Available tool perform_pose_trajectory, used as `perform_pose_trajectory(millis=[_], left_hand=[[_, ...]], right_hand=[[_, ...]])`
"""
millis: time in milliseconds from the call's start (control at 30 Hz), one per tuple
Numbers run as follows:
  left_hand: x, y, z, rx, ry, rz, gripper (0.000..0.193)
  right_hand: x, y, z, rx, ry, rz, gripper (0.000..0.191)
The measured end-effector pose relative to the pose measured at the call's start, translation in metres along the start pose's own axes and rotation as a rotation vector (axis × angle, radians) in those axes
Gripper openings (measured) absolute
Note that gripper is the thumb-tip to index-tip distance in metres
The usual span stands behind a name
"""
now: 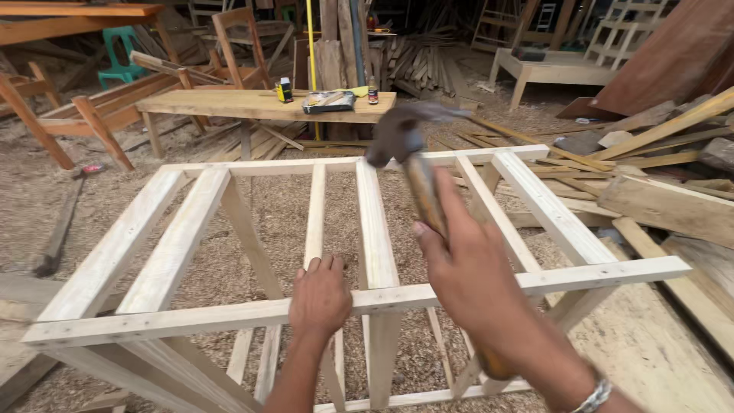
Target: The person hammers nails into a light-colored wooden frame using a claw hammer. They hold each nail with the left hand and strike with the right, working along the top edge of the frame in a workshop setting.
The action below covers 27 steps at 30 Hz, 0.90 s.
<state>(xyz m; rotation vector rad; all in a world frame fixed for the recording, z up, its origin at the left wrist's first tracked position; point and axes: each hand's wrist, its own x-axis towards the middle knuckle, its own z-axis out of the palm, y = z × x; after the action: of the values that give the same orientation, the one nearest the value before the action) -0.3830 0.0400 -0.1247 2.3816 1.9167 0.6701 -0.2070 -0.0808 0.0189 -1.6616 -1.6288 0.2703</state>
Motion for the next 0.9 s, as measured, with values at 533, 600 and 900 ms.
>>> perform_pose_trajectory(millis=[533, 600, 900], left_hand=[[-0.002, 0.003, 0.001, -0.08, 0.017, -0.081, 0.022], [-0.001, 0.0, 0.004, -0.103, -0.019, -0.108, 0.022], [0.004, 0.005, -0.008, -0.03, -0.011, -0.074, 0.028]], right_hand=[[-0.014, 0.022, 0.021, 0.004, 0.102, -0.401, 0.048], [-0.016, 0.037, 0.044, -0.158, -0.209, -0.323, 0.056], [-0.004, 0.066, 0.07, -0.286, -0.551, 0.139, 0.071]])
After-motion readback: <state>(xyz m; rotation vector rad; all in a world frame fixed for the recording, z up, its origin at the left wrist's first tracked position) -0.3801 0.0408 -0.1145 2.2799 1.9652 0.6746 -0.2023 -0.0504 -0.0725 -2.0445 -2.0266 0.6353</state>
